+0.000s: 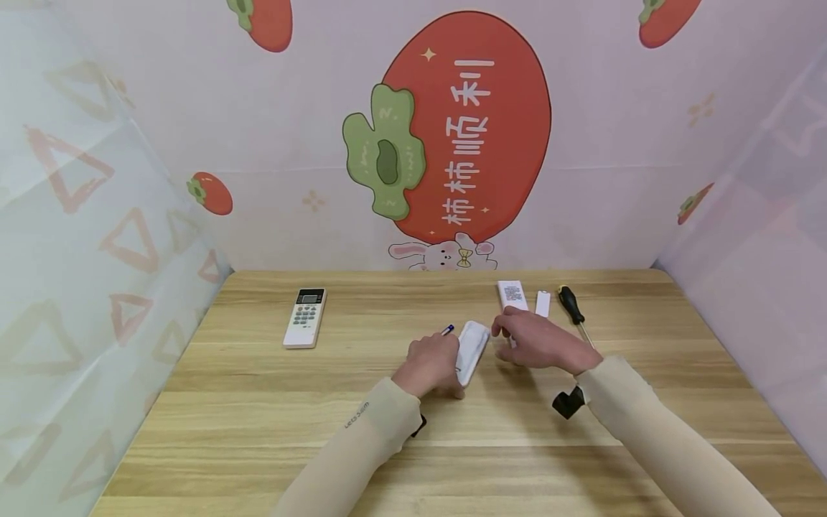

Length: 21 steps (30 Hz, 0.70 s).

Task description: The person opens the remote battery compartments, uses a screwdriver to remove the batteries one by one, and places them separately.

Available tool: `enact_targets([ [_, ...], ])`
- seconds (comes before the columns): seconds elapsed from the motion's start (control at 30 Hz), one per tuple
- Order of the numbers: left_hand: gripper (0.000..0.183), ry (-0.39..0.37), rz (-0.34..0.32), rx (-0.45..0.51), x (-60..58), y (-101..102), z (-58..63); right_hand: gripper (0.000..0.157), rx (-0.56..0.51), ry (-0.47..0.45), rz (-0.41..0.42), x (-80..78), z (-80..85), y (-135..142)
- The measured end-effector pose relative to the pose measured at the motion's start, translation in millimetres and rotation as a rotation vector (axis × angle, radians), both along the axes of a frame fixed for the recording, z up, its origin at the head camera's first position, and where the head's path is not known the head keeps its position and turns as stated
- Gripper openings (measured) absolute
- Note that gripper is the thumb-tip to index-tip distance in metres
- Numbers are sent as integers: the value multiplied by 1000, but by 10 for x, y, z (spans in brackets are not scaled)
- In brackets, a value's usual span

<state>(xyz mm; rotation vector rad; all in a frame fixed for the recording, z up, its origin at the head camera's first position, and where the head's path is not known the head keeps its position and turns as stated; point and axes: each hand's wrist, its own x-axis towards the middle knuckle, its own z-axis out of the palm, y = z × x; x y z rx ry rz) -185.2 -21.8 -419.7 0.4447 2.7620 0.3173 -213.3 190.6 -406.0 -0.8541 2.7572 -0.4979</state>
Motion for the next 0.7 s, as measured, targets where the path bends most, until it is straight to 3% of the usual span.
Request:
enact_targets([
  [0.37, 57, 23, 62, 156, 11, 70, -64, 23, 19, -14, 7, 21, -3, -21],
  [0.7, 61, 79, 95, 166, -7, 149, -127, 22, 21, 1, 13, 22, 0, -21],
])
